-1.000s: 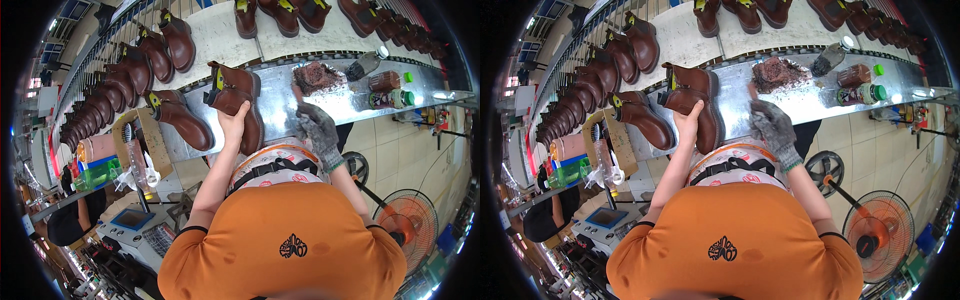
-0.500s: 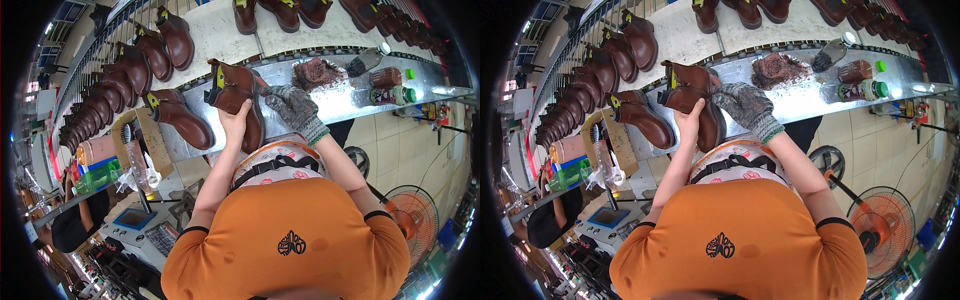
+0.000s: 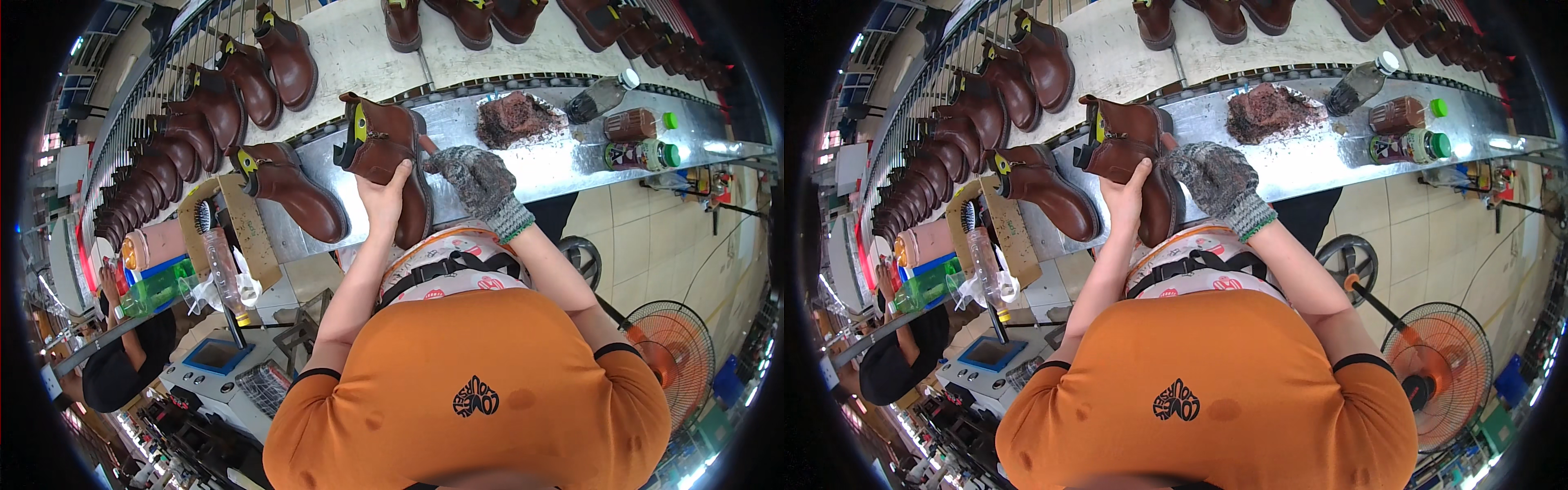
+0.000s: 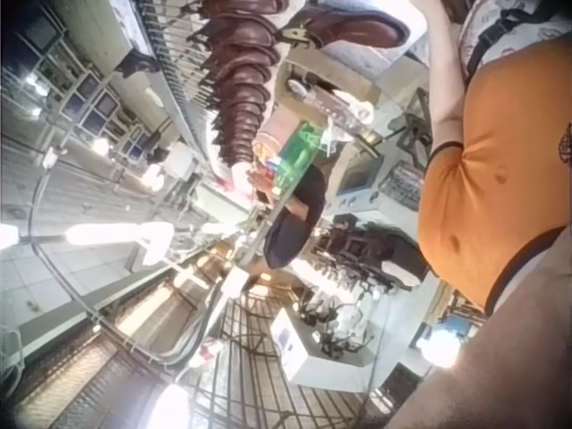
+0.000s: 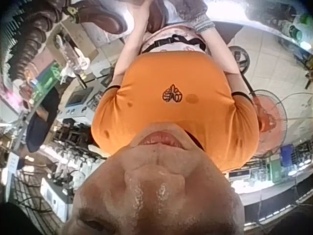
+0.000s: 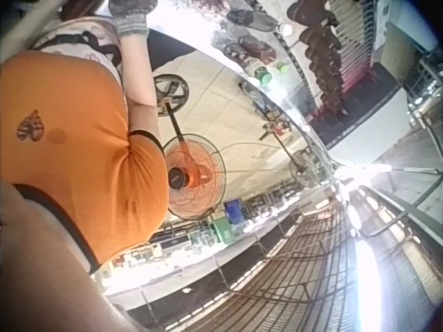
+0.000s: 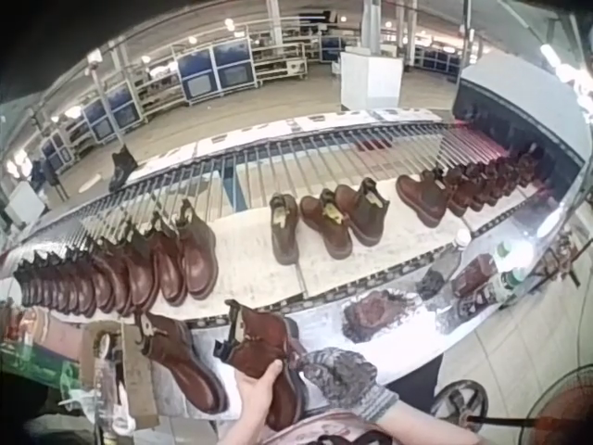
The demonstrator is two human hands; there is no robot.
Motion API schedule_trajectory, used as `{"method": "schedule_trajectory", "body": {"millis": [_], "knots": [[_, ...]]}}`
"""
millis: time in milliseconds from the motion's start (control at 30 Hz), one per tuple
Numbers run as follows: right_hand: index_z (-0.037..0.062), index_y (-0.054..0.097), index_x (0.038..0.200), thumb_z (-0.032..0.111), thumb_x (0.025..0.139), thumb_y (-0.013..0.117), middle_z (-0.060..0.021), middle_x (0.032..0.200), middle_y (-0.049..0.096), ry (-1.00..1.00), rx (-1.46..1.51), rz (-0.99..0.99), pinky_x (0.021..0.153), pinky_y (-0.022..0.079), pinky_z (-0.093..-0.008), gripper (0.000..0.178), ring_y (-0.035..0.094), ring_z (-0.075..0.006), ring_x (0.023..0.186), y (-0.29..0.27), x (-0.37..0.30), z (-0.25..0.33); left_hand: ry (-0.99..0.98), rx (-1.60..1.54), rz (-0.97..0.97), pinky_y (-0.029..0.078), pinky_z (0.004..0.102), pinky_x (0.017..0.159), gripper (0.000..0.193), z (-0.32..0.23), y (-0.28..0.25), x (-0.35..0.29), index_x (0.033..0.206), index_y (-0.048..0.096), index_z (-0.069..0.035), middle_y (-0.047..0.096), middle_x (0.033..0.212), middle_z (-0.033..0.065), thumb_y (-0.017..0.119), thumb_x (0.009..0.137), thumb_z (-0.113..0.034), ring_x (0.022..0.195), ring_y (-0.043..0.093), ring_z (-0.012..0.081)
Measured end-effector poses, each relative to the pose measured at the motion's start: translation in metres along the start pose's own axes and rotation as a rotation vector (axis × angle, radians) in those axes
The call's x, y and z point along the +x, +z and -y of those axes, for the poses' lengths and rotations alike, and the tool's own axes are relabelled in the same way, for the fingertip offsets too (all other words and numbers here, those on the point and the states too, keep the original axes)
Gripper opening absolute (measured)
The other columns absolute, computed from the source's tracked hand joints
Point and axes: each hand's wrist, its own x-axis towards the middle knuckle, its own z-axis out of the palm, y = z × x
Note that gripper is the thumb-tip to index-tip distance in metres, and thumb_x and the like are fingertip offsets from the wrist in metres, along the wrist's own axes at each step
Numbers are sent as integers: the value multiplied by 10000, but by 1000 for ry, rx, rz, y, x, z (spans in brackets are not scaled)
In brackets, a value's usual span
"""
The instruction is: Applying adhesive or finish to shoe soles on a manufacturing line.
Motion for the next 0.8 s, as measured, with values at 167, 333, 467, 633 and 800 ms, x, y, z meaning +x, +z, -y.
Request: {"method": "schedule_trajectory", "body": {"millis": [167, 333, 467, 633, 800], "knots": [[146, 491, 1289, 175, 888, 487, -56, 815, 592, 175, 299, 79, 599, 460, -295, 402, 558, -171, 654, -40, 13, 28, -31, -55, -15, 453, 295, 846, 487, 0, -9, 3, 1124, 472, 15, 582, 1062, 100, 713, 700, 10, 953, 575, 176], [87, 468, 1278, 272, 849, 588, -127, 1044, 579, -256, -243, -264, 753, 473, -328, 482, 555, -211, 791, -90, 43, 7, -85, -71, 196, 485, 294, 782, 411, -31, -5, 9, 1002, 582, 24, 633, 971, 90, 684, 610, 91, 874, 606, 164], [93, 493, 1256, 362, 792, 643, -131, 1163, 563, -216, -259, -179, 849, 435, -394, 556, 536, -297, 951, -145, 54, 48, 15, 8, 542, 506, 296, 706, 370, -79, 19, 20, 896, 614, 33, 654, 837, 82, 685, 539, 104, 763, 627, 169], [94, 497, 1253, 394, 774, 655, -125, 1190, 556, -418, -368, -225, 843, 438, -393, 586, 540, -310, 976, -192, 65, 53, 148, 221, 973, 508, 303, 606, 403, -143, 63, 70, 888, 576, 33, 653, 763, 81, 672, 497, 66, 700, 631, 170], [79, 493, 1160, 367, 694, 710, -142, 1094, 595, -624, -441, -432, 906, 410, -408, 589, 567, -297, 981, -248, 102, 51, 636, 66, 642, 451, 306, 863, 569, -208, 116, 80, 1163, 507, 61, 603, 1075, 136, 732, 657, -69, 989, 581, 189]]}}
